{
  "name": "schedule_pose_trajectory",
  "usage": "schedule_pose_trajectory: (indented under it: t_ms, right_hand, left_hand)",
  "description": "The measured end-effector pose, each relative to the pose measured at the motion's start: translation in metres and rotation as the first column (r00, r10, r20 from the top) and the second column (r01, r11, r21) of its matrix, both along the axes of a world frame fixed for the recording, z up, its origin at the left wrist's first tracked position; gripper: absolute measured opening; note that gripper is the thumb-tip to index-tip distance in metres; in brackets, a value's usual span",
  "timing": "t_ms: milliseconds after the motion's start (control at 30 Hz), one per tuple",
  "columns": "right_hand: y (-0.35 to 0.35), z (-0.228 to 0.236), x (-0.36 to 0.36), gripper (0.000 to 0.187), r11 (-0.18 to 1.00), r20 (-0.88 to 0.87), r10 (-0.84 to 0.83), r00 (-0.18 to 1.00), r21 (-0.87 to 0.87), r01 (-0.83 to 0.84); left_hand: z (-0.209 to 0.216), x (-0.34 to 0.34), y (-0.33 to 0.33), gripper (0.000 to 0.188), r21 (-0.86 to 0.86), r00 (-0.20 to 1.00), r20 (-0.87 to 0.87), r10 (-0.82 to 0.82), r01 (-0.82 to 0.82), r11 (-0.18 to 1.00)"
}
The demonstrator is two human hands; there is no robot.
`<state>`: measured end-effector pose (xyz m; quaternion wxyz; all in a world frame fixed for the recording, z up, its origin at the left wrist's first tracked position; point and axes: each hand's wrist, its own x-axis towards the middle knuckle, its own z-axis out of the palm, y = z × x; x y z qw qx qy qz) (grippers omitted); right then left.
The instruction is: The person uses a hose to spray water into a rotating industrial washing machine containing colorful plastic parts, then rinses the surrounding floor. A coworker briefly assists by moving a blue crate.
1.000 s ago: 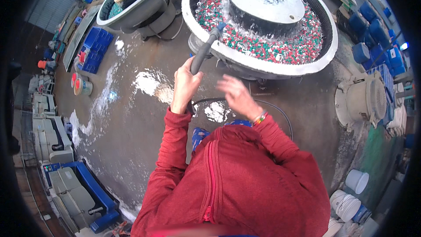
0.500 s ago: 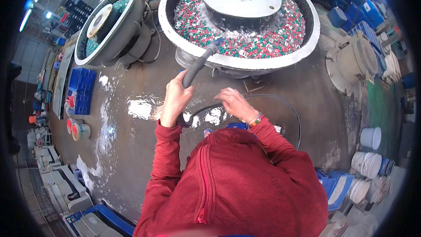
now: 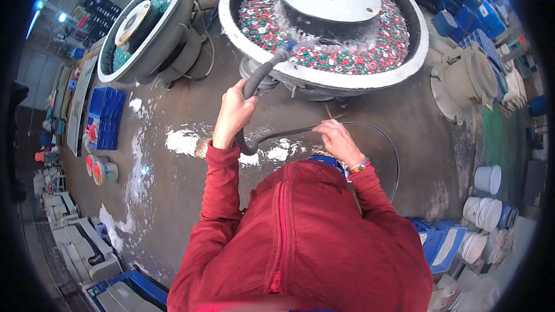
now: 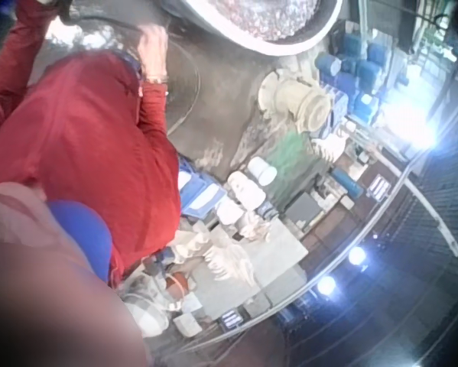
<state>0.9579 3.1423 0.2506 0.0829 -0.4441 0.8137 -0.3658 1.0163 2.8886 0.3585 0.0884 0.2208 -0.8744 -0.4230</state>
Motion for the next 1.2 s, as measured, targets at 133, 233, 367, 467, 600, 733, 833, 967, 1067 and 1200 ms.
schedule_pose_trajectory:
  t_ms: [133,233,367,467,600,733,833,967,1067,1200]
  right_hand:
    - [-0.006,0.002,-0.005,0.027,0.999,0.018,0.043,0.999,0.016,-0.043]
    - [-0.013,0.005,-0.005,0.029,0.989,0.003,0.149,0.989,-0.001,-0.149]
    - [-0.020,0.010,-0.005,0.030,0.979,0.058,0.201,0.978,0.029,-0.203]
    - [-0.026,0.012,-0.007,0.029,0.964,0.053,0.251,0.966,0.072,-0.255]
    - [-0.030,0.009,-0.008,0.028,0.944,-0.026,0.327,0.945,0.059,-0.325]
    - [-0.029,0.005,-0.008,0.027,0.936,-0.028,0.351,0.936,0.051,-0.349]
    - [-0.023,0.003,-0.008,0.028,0.926,-0.008,0.372,0.928,0.074,-0.371]
    - [-0.012,0.002,-0.013,0.030,0.916,-0.005,0.394,0.919,0.086,-0.392]
    - [-0.001,-0.001,-0.017,0.030,0.898,0.006,0.432,0.902,0.095,-0.430]
    - [0.009,-0.010,-0.016,0.031,0.854,0.014,0.506,0.862,0.128,-0.504]
  left_hand:
    - [-0.014,0.004,0.000,0.041,0.010,0.982,-0.146,0.118,-0.117,0.993]
    - [-0.018,0.008,0.017,0.043,-0.047,0.958,-0.247,0.146,-0.163,0.986]
    - [-0.018,0.016,0.041,0.043,0.119,0.959,-0.210,0.189,-0.166,0.979]
    - [-0.018,0.020,0.046,0.045,0.174,0.949,-0.228,0.218,-0.181,0.968]
    - [-0.019,0.023,0.047,0.048,0.150,0.940,-0.243,0.238,-0.206,0.967]
    - [-0.018,0.023,0.049,0.045,0.198,0.939,-0.237,0.249,-0.204,0.959]
    - [-0.015,0.023,0.054,0.043,0.197,0.939,-0.239,0.248,-0.203,0.959]
    - [-0.012,0.021,0.061,0.043,0.185,0.940,-0.230,0.253,-0.213,0.959]
    - [-0.009,0.021,0.068,0.043,0.148,0.932,-0.258,0.257,-0.224,0.963]
    - [-0.005,0.021,0.080,0.042,0.106,0.956,-0.180,0.231,-0.215,0.971]
